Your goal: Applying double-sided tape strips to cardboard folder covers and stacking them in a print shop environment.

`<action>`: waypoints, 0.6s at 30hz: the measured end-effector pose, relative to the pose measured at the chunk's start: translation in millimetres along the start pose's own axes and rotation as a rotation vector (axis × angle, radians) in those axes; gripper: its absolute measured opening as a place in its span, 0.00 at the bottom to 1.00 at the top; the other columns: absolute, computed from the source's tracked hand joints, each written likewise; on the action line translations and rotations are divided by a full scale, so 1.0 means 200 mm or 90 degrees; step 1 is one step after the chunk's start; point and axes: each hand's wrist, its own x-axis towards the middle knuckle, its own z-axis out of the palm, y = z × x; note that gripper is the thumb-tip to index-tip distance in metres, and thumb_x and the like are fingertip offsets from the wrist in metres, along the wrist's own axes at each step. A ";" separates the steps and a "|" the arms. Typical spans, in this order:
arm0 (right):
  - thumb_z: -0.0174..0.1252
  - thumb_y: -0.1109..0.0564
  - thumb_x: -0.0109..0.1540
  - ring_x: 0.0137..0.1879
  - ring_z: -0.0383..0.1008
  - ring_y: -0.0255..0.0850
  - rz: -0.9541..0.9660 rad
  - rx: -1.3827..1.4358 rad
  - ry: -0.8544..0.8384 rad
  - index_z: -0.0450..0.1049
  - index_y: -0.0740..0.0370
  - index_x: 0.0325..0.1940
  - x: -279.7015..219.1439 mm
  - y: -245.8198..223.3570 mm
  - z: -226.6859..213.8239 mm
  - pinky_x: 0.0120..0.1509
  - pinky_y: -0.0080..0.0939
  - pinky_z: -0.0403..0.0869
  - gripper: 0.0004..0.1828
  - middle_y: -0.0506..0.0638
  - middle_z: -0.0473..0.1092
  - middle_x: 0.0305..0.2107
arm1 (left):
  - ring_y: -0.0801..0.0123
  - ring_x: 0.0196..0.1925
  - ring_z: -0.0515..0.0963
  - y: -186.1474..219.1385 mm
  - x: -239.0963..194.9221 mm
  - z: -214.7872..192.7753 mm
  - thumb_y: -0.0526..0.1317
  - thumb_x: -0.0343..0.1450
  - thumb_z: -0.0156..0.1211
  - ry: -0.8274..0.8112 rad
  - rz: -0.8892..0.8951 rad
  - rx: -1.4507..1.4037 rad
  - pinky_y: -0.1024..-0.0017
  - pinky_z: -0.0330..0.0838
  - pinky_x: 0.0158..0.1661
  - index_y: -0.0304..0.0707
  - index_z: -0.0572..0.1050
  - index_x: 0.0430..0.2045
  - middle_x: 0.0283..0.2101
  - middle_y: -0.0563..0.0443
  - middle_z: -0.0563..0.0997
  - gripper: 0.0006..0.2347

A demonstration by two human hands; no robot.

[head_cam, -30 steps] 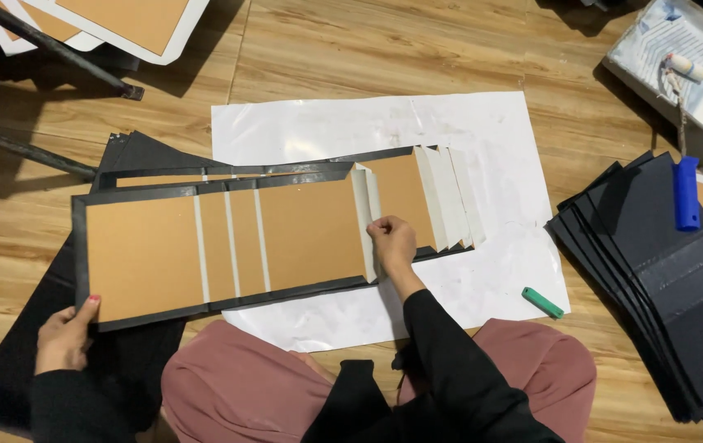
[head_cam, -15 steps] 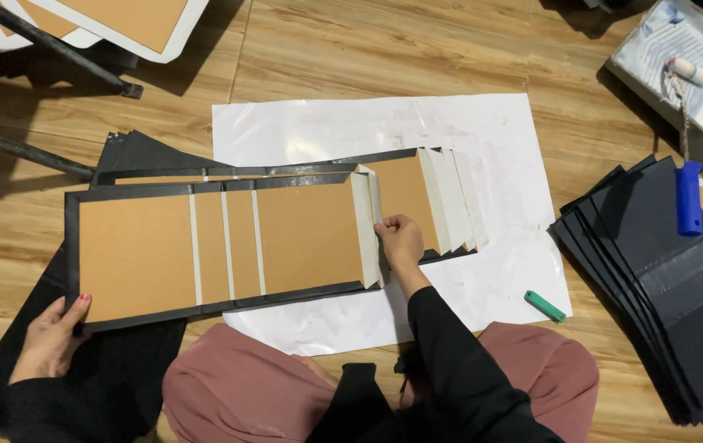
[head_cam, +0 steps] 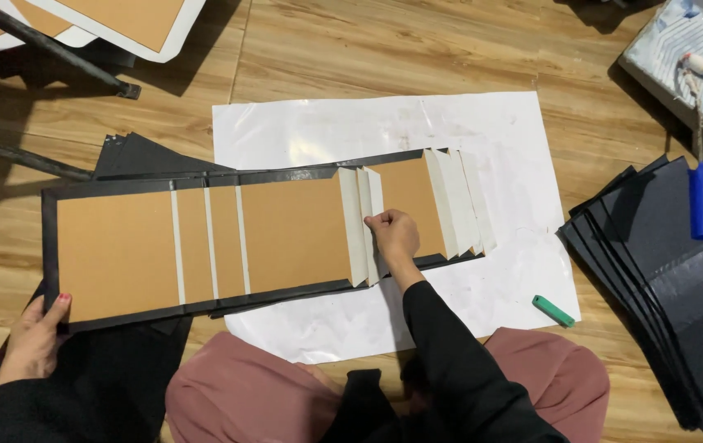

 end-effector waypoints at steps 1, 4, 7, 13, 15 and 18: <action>0.62 0.44 0.51 0.23 0.64 0.34 0.007 -0.004 -0.001 0.64 0.50 0.16 0.00 -0.01 -0.01 0.27 0.37 0.61 0.17 0.36 0.65 0.15 | 0.69 0.49 0.69 0.00 0.01 0.01 0.43 0.71 0.50 0.019 -0.019 0.019 0.65 0.63 0.42 0.48 0.67 0.45 0.46 0.55 0.71 0.10; 0.62 0.43 0.50 0.25 0.66 0.33 0.006 0.013 0.012 0.66 0.50 0.17 -0.02 -0.01 -0.01 0.27 0.36 0.62 0.15 0.36 0.67 0.16 | 0.76 0.44 0.70 0.08 -0.06 0.06 0.44 0.68 0.54 0.067 -0.050 0.049 0.70 0.61 0.37 0.51 0.67 0.41 0.42 0.59 0.73 0.09; 0.60 0.45 0.51 0.29 0.68 0.33 -0.004 0.082 0.056 0.70 0.51 0.22 -0.05 -0.02 -0.06 0.32 0.35 0.64 0.11 0.38 0.69 0.19 | 0.78 0.41 0.72 0.26 -0.19 0.16 0.44 0.65 0.58 0.093 -0.054 0.084 0.73 0.62 0.35 0.50 0.69 0.39 0.40 0.58 0.74 0.11; 0.55 0.47 0.55 0.20 0.67 0.31 0.091 0.099 -0.010 0.71 0.53 0.19 -0.11 -0.01 -0.14 0.26 0.32 0.64 0.12 0.41 0.69 0.15 | 0.71 0.47 0.72 0.38 -0.25 0.21 0.37 0.62 0.59 0.054 -0.078 0.080 0.75 0.65 0.48 0.40 0.69 0.43 0.44 0.49 0.73 0.16; 0.57 0.48 0.54 0.19 0.66 0.30 0.131 0.132 -0.040 0.70 0.54 0.19 -0.09 -0.02 -0.14 0.26 0.29 0.64 0.12 0.42 0.71 0.16 | 0.72 0.46 0.72 0.35 -0.18 0.19 0.36 0.61 0.60 0.038 -0.065 0.062 0.77 0.67 0.48 0.40 0.70 0.41 0.43 0.49 0.74 0.15; 0.62 0.53 0.51 0.19 0.63 0.33 0.128 0.204 -0.067 0.69 0.59 0.19 -0.06 0.00 -0.13 0.21 0.32 0.66 0.11 0.46 0.68 0.16 | 0.70 0.44 0.72 0.32 -0.16 0.19 0.37 0.60 0.60 0.031 -0.039 0.089 0.74 0.67 0.46 0.37 0.69 0.42 0.43 0.47 0.74 0.17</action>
